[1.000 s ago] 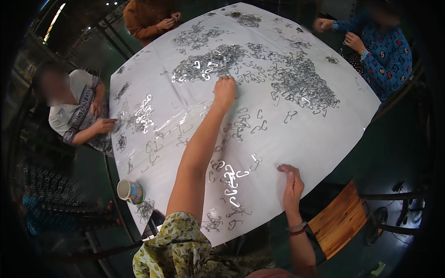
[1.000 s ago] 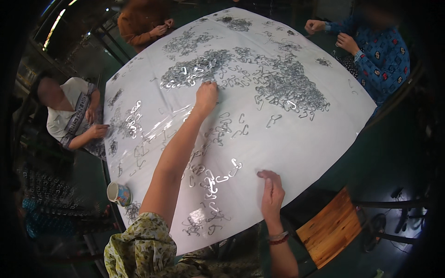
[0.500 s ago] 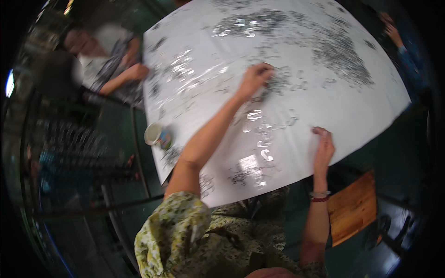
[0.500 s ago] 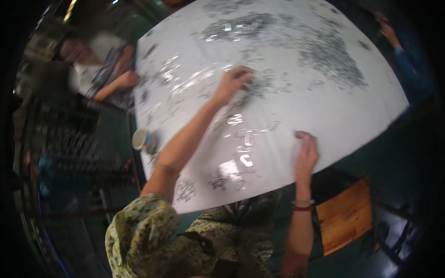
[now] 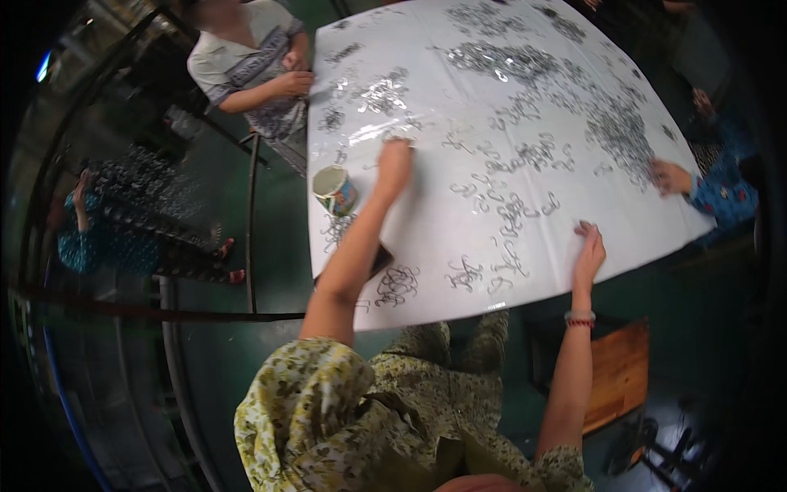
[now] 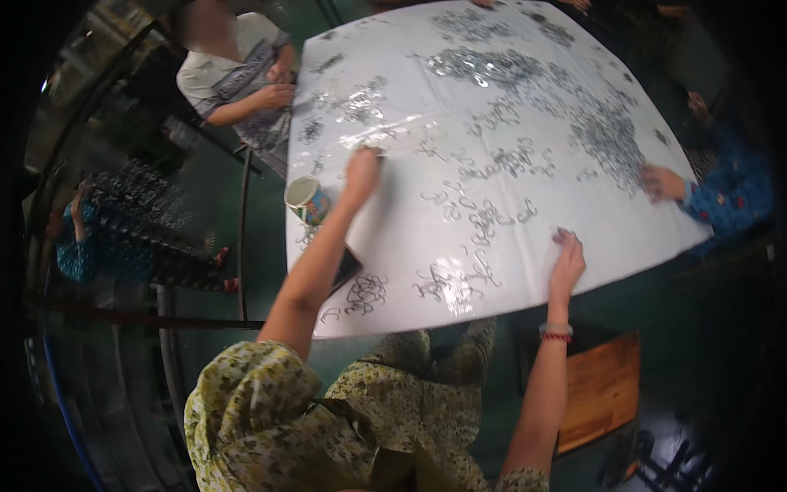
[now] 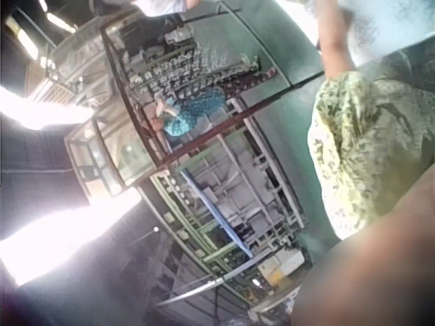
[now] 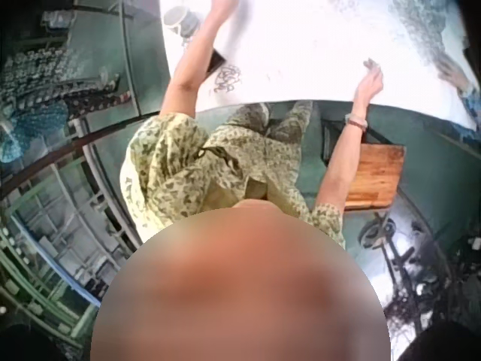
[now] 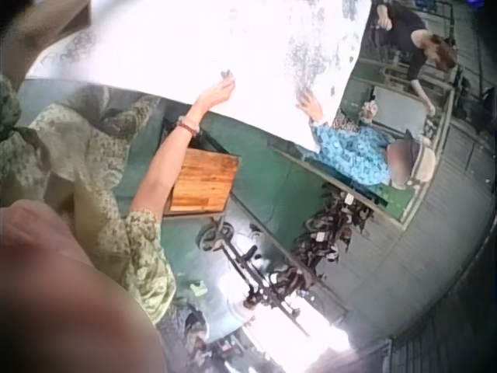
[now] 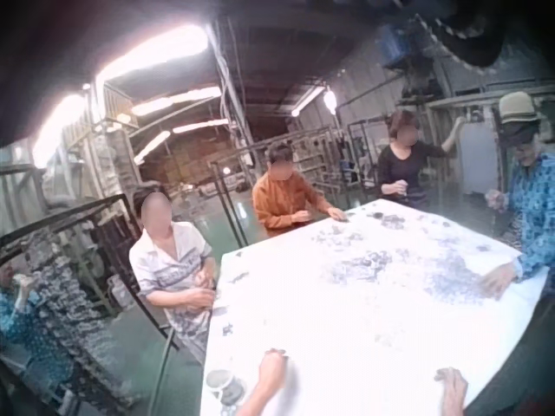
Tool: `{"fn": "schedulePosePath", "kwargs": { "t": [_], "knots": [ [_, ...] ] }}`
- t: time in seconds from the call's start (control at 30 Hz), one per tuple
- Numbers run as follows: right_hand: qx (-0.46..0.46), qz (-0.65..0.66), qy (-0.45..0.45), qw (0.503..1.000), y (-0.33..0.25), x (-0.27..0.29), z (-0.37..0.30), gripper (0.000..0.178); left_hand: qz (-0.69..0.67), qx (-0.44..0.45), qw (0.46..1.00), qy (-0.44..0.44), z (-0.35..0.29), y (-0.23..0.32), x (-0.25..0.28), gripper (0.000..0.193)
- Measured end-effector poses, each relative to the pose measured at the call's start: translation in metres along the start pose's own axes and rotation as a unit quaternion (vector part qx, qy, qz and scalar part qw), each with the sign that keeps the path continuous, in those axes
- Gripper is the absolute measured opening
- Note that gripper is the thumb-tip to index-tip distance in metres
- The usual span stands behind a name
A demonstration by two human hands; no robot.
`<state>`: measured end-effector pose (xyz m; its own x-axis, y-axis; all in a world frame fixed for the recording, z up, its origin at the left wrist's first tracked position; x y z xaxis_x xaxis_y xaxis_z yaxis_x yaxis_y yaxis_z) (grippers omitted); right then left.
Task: The person sits at a table and repeatedly picks up small metal hooks, bends them into shape, and places them on a white sheet. Other people at the table perform similar actions.
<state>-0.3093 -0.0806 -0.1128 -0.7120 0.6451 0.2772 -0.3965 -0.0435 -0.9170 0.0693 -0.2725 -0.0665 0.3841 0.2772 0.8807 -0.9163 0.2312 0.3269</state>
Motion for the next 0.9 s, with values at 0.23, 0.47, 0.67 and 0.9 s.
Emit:
{"fn": "schedulePosePath", "kwargs": {
  "t": [0.23, 0.47, 0.67, 0.9],
  "knots": [
    [0.095, -0.031, 0.043, 0.994, -0.041, -0.003, -0.019, 0.019, 0.122, -0.025, 0.991, -0.046, -0.015, -0.027, -0.007, 0.015],
    [0.273, -0.201, -0.173, 0.925, -0.099, -0.078, -0.037, 0.012, -0.142, -0.142, 0.979, -0.016, -0.058, 0.023, 0.026, 0.009],
    [0.315, -0.309, -0.206, 0.873, -0.073, -0.114, -0.033, 0.005, -0.333, -0.037, 0.939, -0.082, -0.129, 0.078, 0.11, 0.013],
    [0.244, -0.15, -0.134, 0.949, -0.109, -0.093, -0.044, 0.007, -0.486, 0.038, 0.849, -0.203, -0.181, 0.096, 0.124, 0.014]
  ]
}}
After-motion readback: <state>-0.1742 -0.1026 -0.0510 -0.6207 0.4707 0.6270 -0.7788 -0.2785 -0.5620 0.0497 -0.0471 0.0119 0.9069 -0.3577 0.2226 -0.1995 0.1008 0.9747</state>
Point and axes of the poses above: each hand's wrist, its own z-axis towards the middle knuckle, its own x-axis out of the back of the hand, y = z × x, the point moved 4 cm from there along z, towards the middle knuckle, and after that the axes turned 4 degrees about x, right-handed, at the moved point
